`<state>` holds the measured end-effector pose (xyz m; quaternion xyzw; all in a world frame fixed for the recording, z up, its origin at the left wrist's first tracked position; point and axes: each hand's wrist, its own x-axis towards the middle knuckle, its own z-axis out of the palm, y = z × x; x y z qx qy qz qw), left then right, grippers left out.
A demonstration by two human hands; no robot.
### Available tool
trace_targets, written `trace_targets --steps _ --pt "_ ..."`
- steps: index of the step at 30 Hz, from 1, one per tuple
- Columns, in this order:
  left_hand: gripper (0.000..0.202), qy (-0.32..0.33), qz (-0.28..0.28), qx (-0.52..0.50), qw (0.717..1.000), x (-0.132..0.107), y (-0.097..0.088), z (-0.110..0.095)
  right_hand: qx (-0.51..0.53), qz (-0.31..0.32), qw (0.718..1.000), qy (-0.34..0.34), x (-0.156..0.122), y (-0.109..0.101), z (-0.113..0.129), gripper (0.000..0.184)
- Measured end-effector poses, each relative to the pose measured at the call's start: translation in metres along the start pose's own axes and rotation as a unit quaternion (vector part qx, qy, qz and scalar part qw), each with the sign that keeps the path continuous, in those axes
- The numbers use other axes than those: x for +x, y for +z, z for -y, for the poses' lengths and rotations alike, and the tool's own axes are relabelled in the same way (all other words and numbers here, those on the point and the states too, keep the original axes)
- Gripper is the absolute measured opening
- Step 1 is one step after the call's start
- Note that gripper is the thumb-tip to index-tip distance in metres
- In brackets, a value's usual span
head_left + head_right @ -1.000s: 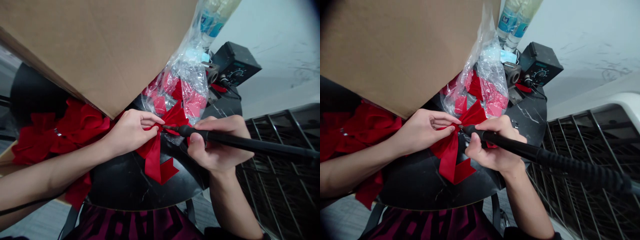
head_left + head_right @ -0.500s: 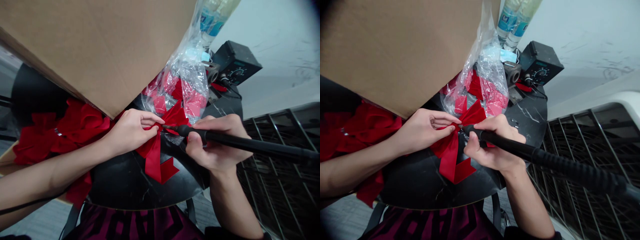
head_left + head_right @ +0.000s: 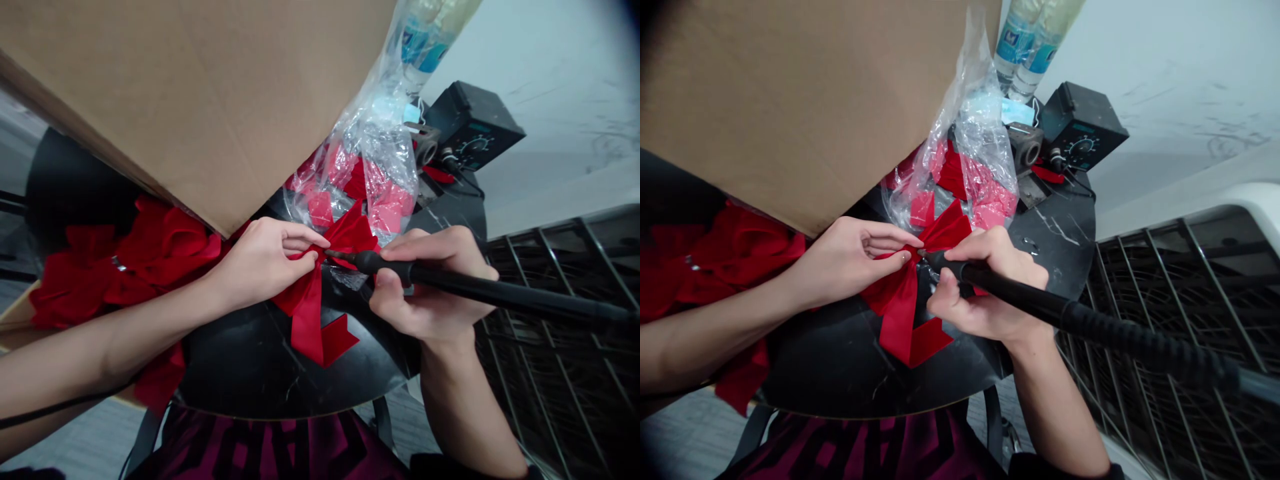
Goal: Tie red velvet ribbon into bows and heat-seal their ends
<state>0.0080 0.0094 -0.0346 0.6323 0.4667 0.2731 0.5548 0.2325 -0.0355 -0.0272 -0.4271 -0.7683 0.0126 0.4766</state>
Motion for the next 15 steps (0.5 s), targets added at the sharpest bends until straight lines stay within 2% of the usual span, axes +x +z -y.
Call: trace_targets --steps 5,9,12,15 --pt "0.026 0.001 0.001 -0.001 1.0 0.0 0.0 0.0 0.016 0.012 1.0 0.001 0.002 -0.001 0.0 0.021" --pt "0.026 -0.001 0.002 0.007 1.0 0.0 0.0 -0.001 0.028 -0.002 1.0 -0.001 0.003 0.001 -0.001 0.021" --pt "0.026 -0.009 0.002 0.018 1.0 0.001 -0.001 -0.002 0.034 -0.044 0.998 0.006 0.005 0.003 0.003 0.019" --pt "0.026 -0.002 0.003 0.018 1.0 0.001 -0.001 -0.001 0.057 -0.135 0.989 0.004 0.009 0.003 0.012 0.01"
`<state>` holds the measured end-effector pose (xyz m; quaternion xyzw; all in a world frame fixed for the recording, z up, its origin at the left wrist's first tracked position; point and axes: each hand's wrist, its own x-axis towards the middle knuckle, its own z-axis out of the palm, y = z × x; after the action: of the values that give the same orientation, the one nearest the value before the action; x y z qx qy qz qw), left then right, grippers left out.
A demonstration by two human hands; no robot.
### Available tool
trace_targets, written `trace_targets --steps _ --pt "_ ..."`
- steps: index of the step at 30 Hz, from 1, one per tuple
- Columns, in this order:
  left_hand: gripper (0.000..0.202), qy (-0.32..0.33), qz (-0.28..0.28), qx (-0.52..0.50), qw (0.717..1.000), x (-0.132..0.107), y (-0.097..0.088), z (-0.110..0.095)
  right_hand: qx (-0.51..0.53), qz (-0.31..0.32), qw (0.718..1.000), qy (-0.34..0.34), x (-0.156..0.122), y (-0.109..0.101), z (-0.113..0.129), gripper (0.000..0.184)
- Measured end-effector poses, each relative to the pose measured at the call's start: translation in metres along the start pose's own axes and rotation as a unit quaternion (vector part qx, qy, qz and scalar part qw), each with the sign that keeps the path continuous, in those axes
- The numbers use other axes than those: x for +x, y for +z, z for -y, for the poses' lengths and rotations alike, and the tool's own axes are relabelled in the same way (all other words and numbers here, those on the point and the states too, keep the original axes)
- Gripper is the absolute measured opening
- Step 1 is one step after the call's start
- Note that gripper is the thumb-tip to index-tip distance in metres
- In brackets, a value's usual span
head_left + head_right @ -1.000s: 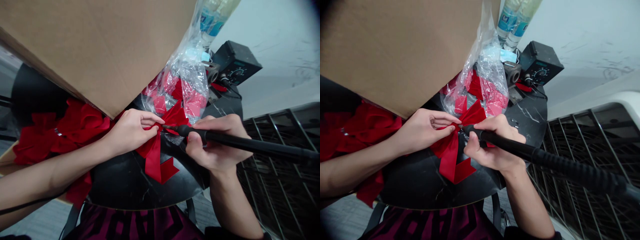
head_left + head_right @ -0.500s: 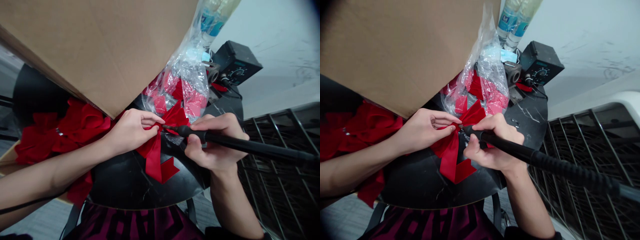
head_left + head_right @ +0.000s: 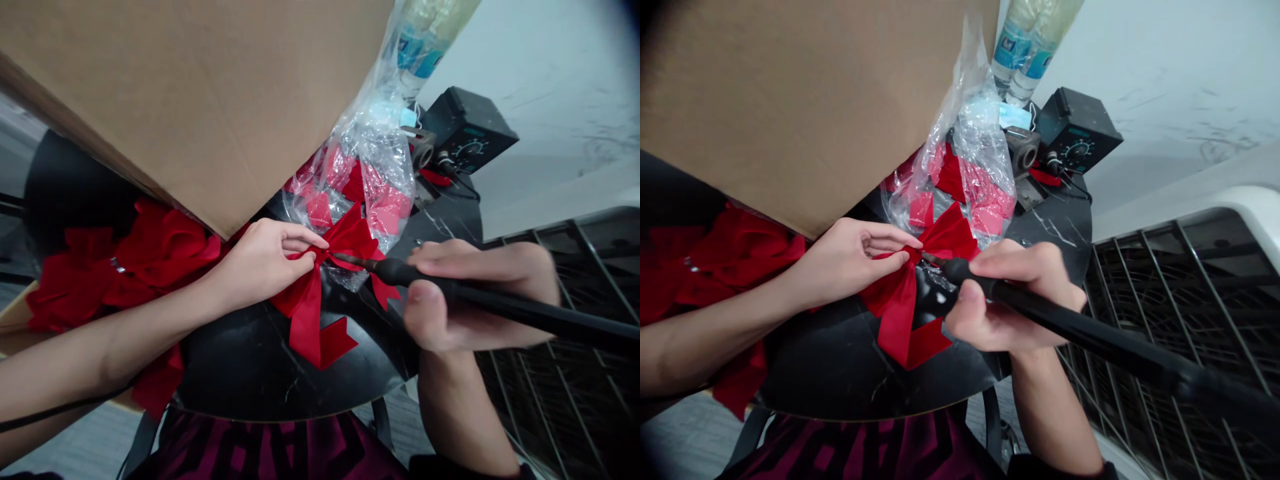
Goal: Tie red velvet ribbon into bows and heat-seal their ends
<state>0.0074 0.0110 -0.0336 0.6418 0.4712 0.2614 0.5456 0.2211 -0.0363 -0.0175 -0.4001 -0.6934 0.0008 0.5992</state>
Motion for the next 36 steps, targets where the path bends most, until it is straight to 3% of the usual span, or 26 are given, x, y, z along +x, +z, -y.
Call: trace_targets --steps 2,6,10,17,31,36 --pt "0.026 0.006 0.001 0.001 1.0 -0.001 0.0 0.0 0.015 -0.014 1.0 0.002 0.002 0.0 0.007 0.009" --pt "0.026 0.005 -0.002 0.006 1.0 -0.002 0.001 -0.001 0.004 0.067 0.996 0.061 0.001 -0.001 0.013 0.015" --pt "0.027 0.006 -0.002 0.005 1.0 -0.002 0.002 -0.003 0.023 0.091 0.995 0.032 -0.001 0.0 0.01 0.021" --pt "0.027 0.015 0.003 -0.009 1.0 -0.002 0.004 -0.003 -0.058 0.074 0.996 0.003 -0.007 0.002 0.008 0.017" --pt "0.029 0.019 0.004 -0.012 1.0 -0.002 0.003 0.0 -0.049 0.106 0.993 -0.008 -0.011 0.003 0.007 0.019" --pt "0.03 0.018 0.006 -0.002 1.0 -0.001 0.002 0.0 -0.066 0.09 0.993 -0.047 -0.014 0.001 -0.001 0.019"
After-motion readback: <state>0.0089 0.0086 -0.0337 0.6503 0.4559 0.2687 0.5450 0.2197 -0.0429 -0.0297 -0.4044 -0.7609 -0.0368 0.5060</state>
